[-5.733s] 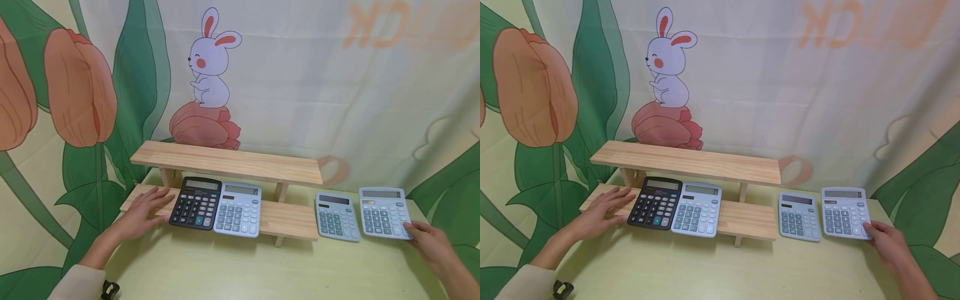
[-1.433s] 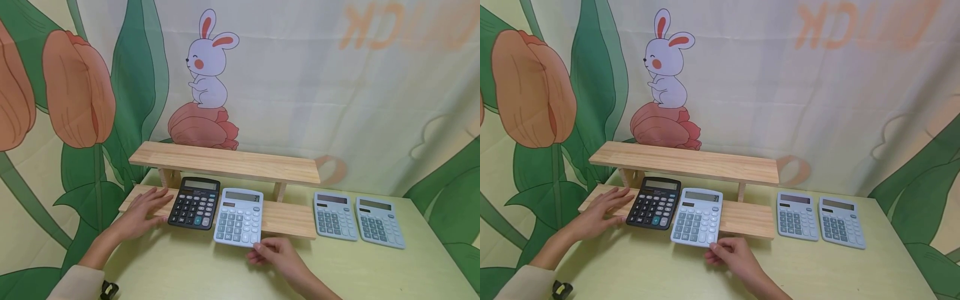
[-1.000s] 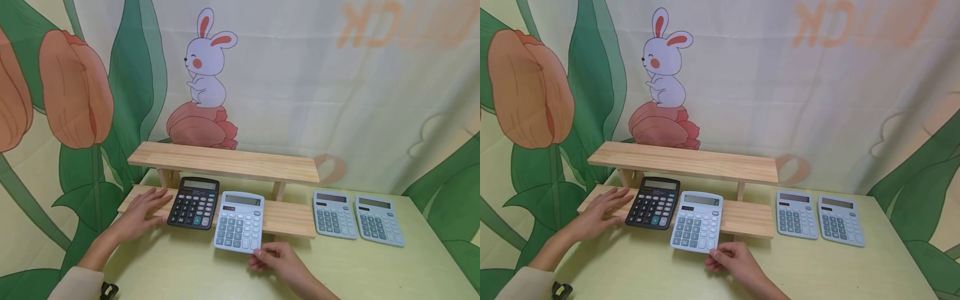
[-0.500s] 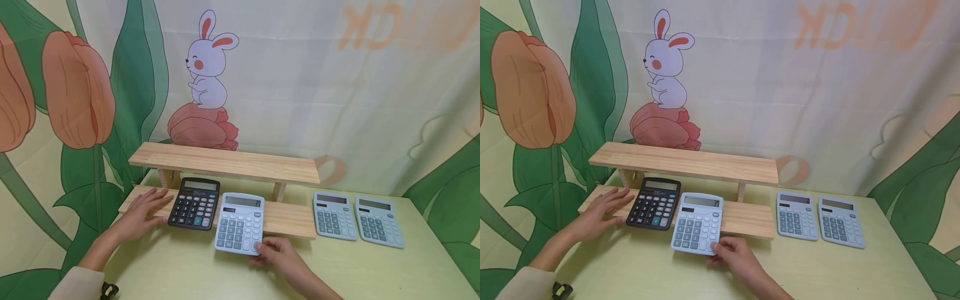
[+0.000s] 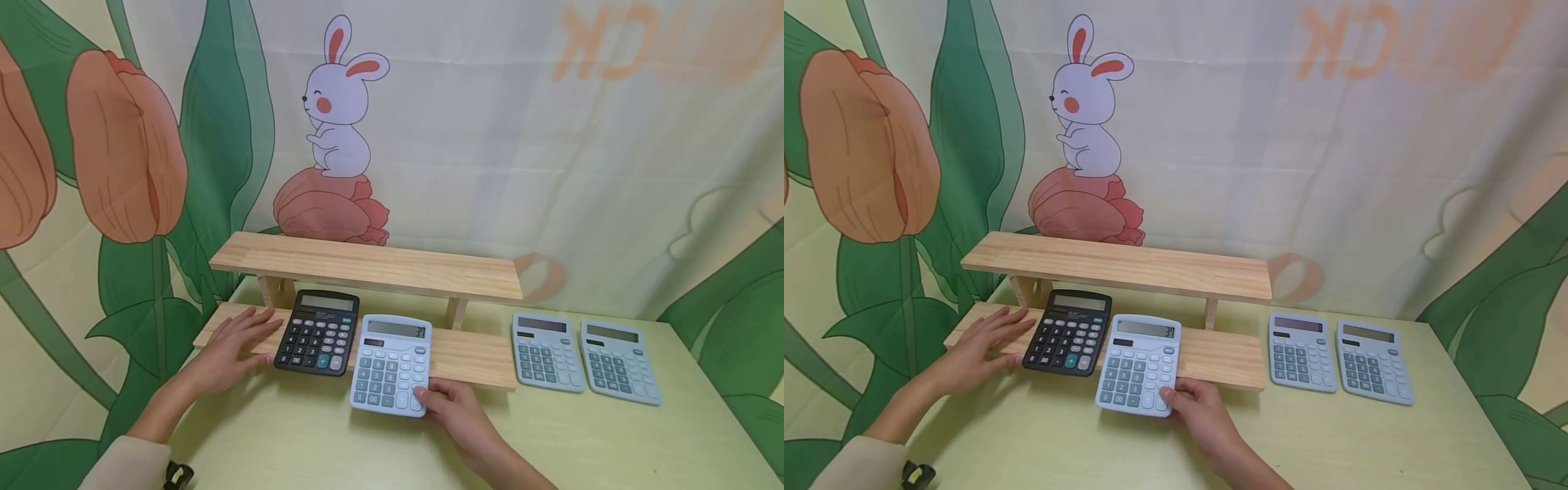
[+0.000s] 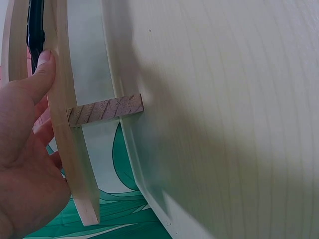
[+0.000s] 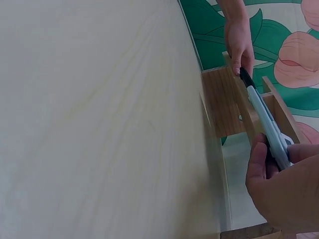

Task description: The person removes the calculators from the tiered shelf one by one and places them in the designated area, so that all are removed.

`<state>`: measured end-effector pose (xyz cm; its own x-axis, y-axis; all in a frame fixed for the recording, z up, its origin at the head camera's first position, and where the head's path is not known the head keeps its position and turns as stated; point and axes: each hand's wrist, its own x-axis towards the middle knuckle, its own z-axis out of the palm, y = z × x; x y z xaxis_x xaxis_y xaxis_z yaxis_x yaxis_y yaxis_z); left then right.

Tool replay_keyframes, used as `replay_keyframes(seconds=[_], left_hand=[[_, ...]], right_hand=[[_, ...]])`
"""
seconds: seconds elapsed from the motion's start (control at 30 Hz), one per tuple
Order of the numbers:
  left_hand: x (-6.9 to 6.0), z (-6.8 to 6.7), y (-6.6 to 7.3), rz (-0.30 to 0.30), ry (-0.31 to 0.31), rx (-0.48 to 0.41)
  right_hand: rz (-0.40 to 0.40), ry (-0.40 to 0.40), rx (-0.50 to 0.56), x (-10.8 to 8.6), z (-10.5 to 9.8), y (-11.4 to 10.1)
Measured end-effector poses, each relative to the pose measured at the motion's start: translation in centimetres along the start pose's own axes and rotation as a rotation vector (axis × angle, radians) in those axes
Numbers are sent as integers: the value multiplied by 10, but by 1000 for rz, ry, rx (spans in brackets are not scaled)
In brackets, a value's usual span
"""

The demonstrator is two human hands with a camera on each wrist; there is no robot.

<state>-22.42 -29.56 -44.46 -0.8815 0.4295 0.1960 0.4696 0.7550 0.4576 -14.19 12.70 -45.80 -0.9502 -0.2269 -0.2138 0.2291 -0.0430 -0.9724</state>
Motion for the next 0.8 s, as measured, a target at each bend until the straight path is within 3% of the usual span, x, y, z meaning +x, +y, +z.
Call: replay_keyframes(seconds=[0.3,0.57,0.8], left_hand=[[0,0,0,2,2,3],[0,1,-1,7,2,2],[0,1,-2,5,0,1]], right_hand=[[-45,-14,-64,-10,-15,-8],[-60,-15,-163,-24,-63,-23],[8,95,-220,-41,-104,-33]])
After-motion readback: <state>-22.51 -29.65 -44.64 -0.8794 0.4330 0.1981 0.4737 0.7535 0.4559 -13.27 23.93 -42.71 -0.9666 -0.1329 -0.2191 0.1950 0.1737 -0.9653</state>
